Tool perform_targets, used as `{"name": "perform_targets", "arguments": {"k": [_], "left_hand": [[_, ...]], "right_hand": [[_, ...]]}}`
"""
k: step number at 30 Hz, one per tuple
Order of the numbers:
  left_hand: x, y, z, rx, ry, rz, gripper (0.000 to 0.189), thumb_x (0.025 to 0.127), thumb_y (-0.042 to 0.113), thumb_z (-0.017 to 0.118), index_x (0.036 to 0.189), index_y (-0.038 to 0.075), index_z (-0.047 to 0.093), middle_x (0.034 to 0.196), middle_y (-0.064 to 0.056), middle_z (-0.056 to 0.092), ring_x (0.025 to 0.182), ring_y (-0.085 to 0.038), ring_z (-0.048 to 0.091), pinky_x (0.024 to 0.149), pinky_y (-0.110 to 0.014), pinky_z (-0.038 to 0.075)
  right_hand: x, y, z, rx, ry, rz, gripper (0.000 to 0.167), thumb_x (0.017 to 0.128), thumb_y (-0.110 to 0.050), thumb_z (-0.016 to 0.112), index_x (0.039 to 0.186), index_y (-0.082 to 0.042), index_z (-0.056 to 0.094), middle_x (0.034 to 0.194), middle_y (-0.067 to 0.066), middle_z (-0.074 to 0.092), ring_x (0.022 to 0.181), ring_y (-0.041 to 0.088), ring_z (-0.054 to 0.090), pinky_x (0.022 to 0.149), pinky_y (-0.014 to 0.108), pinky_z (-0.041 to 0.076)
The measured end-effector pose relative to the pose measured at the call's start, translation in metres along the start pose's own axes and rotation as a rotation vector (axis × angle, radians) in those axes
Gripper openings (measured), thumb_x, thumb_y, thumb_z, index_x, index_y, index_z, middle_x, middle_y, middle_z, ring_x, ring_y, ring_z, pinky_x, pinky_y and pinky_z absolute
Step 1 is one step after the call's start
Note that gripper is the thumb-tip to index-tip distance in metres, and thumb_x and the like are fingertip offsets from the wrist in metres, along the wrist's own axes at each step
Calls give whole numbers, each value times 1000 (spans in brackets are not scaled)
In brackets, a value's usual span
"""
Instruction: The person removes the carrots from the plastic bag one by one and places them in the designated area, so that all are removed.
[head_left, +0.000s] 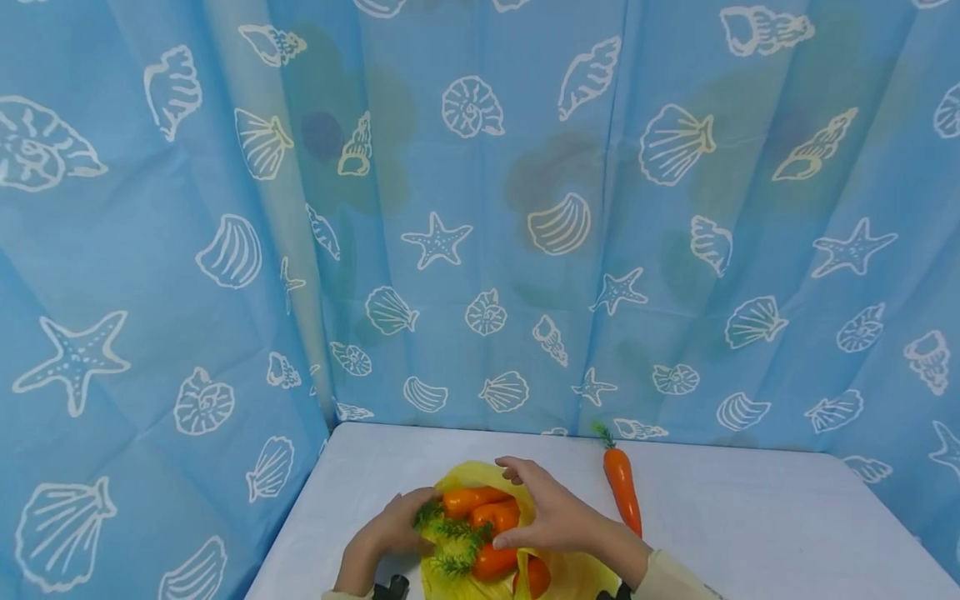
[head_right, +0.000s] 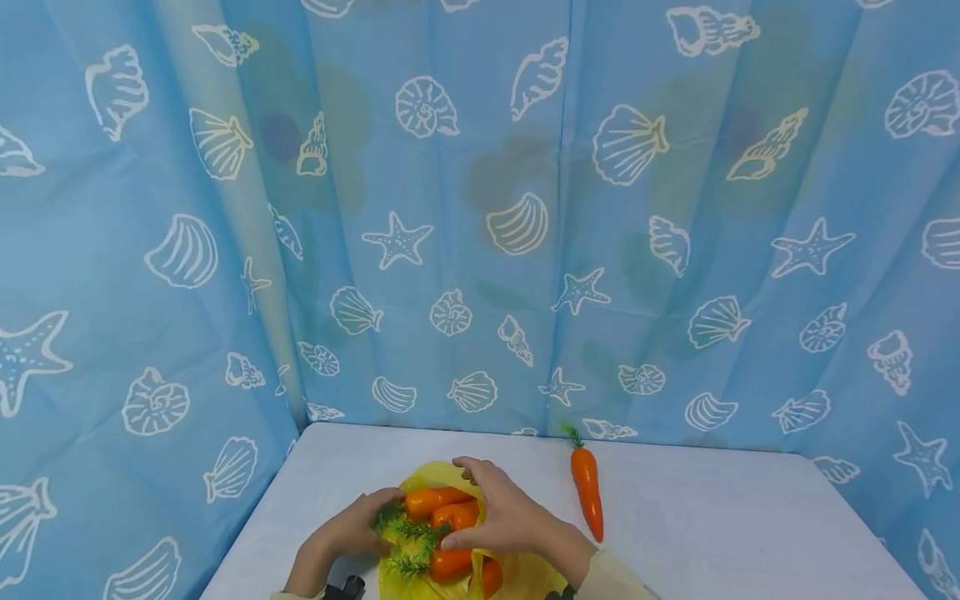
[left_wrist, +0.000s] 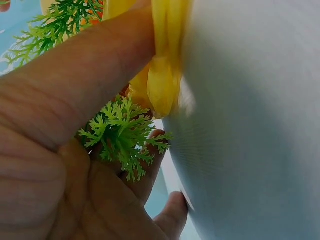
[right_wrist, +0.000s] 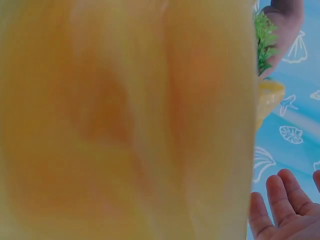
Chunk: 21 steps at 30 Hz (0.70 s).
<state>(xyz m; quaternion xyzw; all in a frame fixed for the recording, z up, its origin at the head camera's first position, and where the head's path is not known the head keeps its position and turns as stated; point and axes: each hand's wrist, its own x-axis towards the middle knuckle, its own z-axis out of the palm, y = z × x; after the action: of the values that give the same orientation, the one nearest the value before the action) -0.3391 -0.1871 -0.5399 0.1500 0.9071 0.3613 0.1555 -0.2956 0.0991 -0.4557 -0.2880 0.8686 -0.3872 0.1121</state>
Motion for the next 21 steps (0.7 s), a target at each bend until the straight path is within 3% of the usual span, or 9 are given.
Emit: {"name": "perform_targets", "arguments": {"k": [9, 21], "left_hand": [[-3, 1, 3, -22, -14, -40, 69, 71, 6, 84, 134, 11, 58, 145, -15, 53, 140, -43, 38, 118, -70, 12], [-2, 2, -2, -11, -18, -5, 69, 71, 5, 84, 134, 9, 57, 145, -16, 52, 140, -44, 38, 118, -69, 12]], "right_hand": [[-2, 0, 11, 43, -53, -9, 86, 83, -46, 76, 151, -17, 32, 145, 13, 46, 131, 35, 48, 108, 59, 44], [0, 9, 13, -13, -67, 31, 84, 82, -48, 77, 149, -16, 37, 144, 9, 51, 131, 30, 49, 110, 59, 41]]}}
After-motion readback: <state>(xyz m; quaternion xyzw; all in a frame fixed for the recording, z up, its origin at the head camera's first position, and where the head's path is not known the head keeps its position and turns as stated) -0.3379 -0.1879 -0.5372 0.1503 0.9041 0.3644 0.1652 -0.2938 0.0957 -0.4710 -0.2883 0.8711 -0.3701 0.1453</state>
